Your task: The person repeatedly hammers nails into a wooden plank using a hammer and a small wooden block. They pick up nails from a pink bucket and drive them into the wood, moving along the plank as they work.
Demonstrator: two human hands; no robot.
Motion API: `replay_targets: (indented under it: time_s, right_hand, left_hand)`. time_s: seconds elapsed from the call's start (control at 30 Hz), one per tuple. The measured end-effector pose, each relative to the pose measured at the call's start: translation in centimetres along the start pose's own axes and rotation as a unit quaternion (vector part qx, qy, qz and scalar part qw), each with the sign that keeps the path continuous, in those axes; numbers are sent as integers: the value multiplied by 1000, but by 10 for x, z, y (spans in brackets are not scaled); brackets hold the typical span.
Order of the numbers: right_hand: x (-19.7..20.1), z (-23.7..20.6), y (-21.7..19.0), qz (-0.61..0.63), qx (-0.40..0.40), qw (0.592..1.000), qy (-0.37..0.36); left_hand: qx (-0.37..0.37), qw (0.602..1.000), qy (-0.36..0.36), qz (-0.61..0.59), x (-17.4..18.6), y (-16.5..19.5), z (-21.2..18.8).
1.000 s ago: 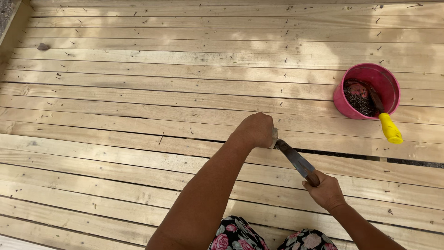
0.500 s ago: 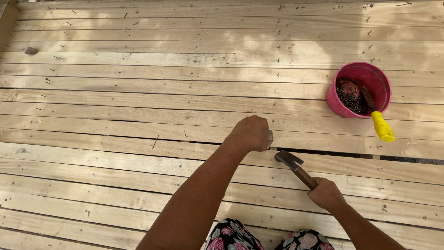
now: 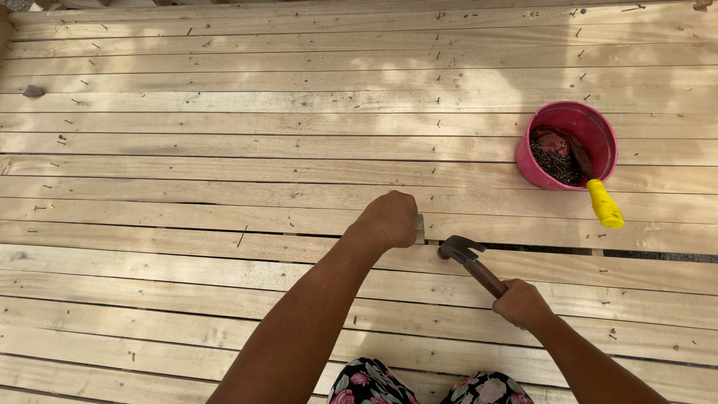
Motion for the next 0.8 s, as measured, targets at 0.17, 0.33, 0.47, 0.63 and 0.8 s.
replay_targets:
  time_s: [0.17, 0.33, 0.47, 0.63, 0.8]
  right_hand:
    - [2, 6, 3, -3, 6, 1000, -9]
    - [3, 9, 5, 21, -5, 1000, -22]
    - [2, 9, 6, 32, -20, 999, -19]
    - [-1, 5, -2, 14, -11, 1000, -14]
    - [11, 8, -12, 72, -4, 997, -30]
  left_hand:
    - [-18, 1000, 5, -4, 3, -21, -6]
    - [-38, 999, 21, 7, -26, 14, -20]
    - [-57, 998, 10, 31, -33, 27, -39]
    - [-96, 995, 25, -1, -7, 64, -62]
    - [-113, 993, -6, 21, 40, 91, -31]
Point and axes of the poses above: each hand's wrist, its own z-axis towards the middle knuckle, its own x-axis out of the back of the hand, y = z × x, the point moved 2 cm from there along z, towards the middle knuckle, and after that the axes turned 12 degrees about y, right-handed, at the moved point
